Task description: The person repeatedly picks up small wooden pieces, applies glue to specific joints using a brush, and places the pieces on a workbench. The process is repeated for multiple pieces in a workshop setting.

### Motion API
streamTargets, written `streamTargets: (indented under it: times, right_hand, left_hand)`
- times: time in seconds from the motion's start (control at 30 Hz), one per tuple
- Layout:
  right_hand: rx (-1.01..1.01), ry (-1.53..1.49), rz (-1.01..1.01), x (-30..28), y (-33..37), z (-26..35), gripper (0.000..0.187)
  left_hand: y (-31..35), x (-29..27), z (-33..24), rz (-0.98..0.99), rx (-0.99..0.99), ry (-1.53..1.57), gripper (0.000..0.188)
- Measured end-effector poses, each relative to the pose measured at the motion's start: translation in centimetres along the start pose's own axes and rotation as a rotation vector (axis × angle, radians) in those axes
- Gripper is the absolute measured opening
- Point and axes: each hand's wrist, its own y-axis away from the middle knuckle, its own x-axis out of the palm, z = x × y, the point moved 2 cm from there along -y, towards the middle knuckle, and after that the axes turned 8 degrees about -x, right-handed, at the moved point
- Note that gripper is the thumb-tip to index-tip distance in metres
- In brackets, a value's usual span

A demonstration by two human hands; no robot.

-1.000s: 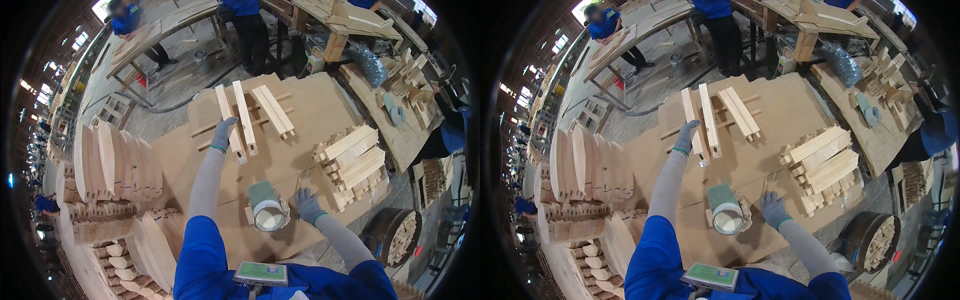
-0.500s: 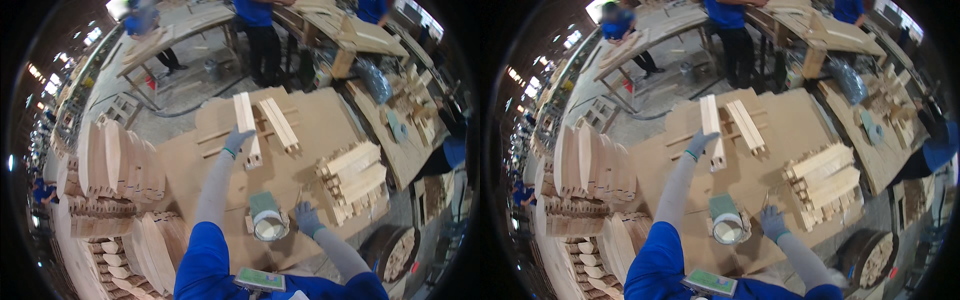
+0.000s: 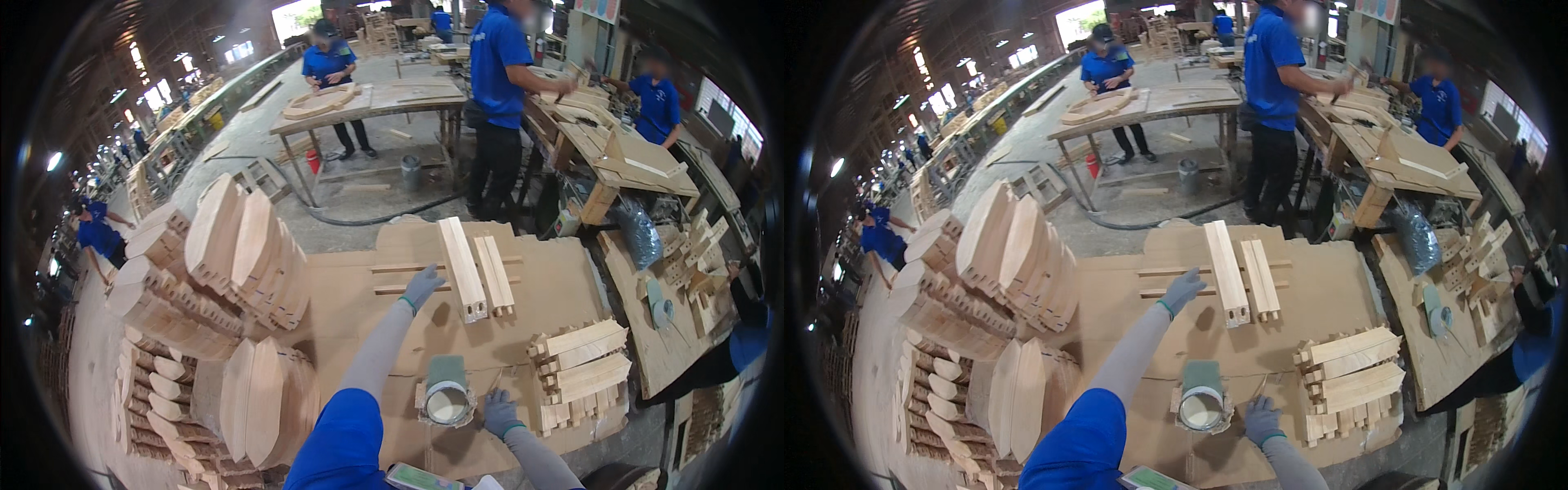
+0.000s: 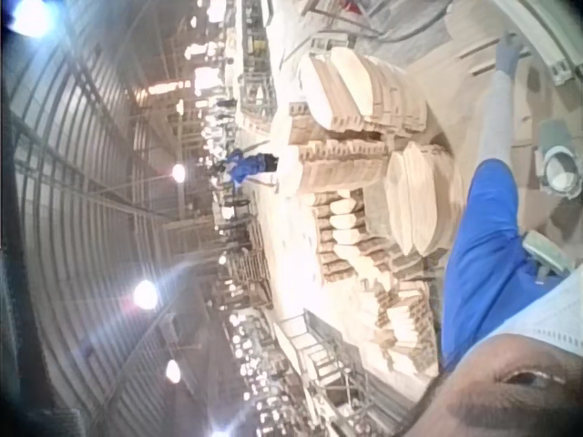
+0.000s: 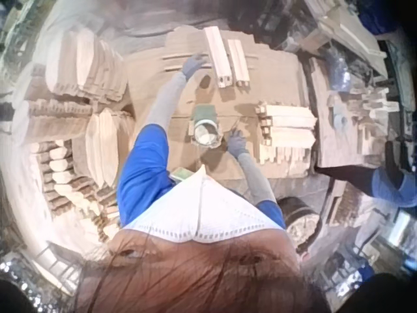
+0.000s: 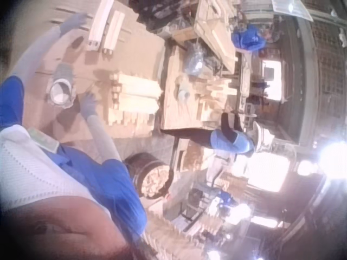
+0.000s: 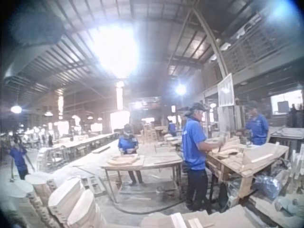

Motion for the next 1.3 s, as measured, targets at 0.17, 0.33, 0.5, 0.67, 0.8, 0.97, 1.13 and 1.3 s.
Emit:
streamTargets:
  times: [0.17, 0.33, 0.5, 0.67, 0.8, 0.97, 1.13, 1.3]
  right_hand:
    - [0.000, -0.010, -0.042, -0.6, 0.9, 0.3, 0.048]
    - [-0.008, 0.030, -0.144, 0.8, 1.3, -0.1, 0.046]
    - [-0.044, -0.026, -0.067, -0.7, 1.3, 0.6, 0.046]
    - [-0.100, 0.047, -0.163, 1.3, 1.8, -0.1, 0.043]
    - [-0.130, 0.029, -0.172, 3.0, 2.9, 0.4, 0.044]
    - [-0.110, 0.019, -0.137, 3.8, 4.7, 2.0, 0.034]
    - [-0.074, 0.034, -0.196, 4.3, 7.1, 4.1, 0.029]
    - [0.016, -0.057, -0.279, 5.4, 8.5, 5.0, 0.038]
  left_hand:
    - [11.4, -4.7, 3.0, -0.110, -0.011, -0.231, 0.072]
    - [26.5, -8.3, 7.0, -0.400, -0.088, -0.262, 0.066]
    - [39.7, -10.4, 8.8, -0.782, 0.042, -0.533, 0.057]
    - [47.1, -11.6, 9.4, -0.942, 0.061, -0.616, 0.056]
    - [51.5, -14.5, 9.3, -1.051, 0.008, -0.823, 0.062]
    - [54.5, -17.5, 11.1, -1.152, -0.144, -0.914, 0.081]
    - [55.4, -17.8, 12.1, -1.133, -0.288, -1.054, 0.091]
    - [55.0, -17.9, 12.8, -1.037, -0.180, -1.271, 0.089]
